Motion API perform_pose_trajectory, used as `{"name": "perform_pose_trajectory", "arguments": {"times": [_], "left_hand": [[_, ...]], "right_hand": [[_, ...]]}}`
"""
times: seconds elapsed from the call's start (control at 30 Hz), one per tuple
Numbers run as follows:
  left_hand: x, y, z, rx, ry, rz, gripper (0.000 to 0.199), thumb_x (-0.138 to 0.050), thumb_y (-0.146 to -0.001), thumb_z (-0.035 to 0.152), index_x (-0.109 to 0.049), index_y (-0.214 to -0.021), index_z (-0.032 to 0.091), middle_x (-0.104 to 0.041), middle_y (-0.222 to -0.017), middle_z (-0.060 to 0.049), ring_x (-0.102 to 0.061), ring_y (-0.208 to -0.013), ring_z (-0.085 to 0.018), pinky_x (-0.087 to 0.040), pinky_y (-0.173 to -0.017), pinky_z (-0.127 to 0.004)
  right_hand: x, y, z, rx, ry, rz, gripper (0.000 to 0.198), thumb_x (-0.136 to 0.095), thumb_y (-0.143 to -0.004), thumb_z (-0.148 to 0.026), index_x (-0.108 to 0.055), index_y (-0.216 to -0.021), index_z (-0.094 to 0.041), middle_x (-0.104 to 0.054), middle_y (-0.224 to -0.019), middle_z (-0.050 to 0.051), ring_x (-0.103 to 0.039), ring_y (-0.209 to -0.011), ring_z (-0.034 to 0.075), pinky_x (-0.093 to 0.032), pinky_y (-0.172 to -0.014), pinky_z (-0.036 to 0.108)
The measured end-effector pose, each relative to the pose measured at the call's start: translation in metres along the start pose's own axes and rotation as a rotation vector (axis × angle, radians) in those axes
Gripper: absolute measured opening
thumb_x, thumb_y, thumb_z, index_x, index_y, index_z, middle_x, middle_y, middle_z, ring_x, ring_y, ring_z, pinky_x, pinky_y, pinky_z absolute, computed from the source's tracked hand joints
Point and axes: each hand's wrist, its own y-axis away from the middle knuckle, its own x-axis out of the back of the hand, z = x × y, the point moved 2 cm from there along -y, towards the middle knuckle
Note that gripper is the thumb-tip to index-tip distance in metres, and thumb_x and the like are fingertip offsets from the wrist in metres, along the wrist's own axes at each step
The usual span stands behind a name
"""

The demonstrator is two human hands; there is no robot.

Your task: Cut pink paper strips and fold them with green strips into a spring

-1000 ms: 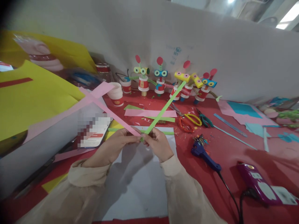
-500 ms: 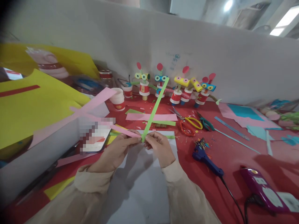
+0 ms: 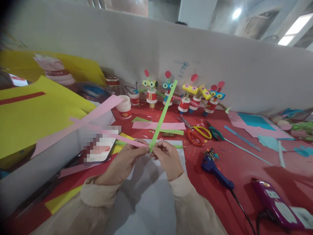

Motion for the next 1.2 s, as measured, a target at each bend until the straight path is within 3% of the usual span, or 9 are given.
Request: {"name": "perform_pose_trajectory", "arguments": {"times": [0.67, 0.97, 1.2], "left_hand": [[-0.0025, 0.0023, 0.0011, 0.025, 0.05, -0.057, 0.006, -0.064, -0.068, 0.017, -0.06, -0.064, 0.016, -0.058, -0.063, 0.001, -0.053, -0.066, -0.013, -0.041, -0.068, -0.027], [-0.0042, 0.0009, -0.0038, 0.001, 0.031, -0.02, 0.009, -0.065, -0.068, 0.024, -0.061, -0.067, 0.016, -0.061, -0.069, -0.001, -0.056, -0.07, -0.016, -0.043, -0.068, -0.029], [-0.005, 0.0023, -0.0066, -0.006, 0.08, -0.045, 0.013, -0.066, -0.068, 0.023, -0.063, -0.08, 0.018, -0.061, -0.075, -0.001, -0.056, -0.074, -0.016, -0.043, -0.072, -0.03]], "right_hand": [[-0.0007, 0.0008, 0.0019, 0.007, -0.007, 0.059, 0.014, -0.066, -0.066, -0.029, -0.058, -0.062, -0.018, -0.059, -0.054, -0.002, -0.052, -0.049, 0.01, -0.042, -0.049, 0.023], [-0.0045, 0.0024, 0.0002, 0.025, 0.024, 0.033, 0.015, -0.066, -0.066, -0.031, -0.059, -0.062, -0.019, -0.055, -0.053, -0.003, -0.047, -0.051, 0.01, -0.039, -0.052, 0.025], [-0.0025, 0.0003, 0.0047, 0.006, -0.03, 0.034, 0.016, -0.067, -0.065, -0.032, -0.06, -0.063, -0.018, -0.054, -0.052, -0.004, -0.046, -0.05, 0.009, -0.037, -0.051, 0.024]]}}
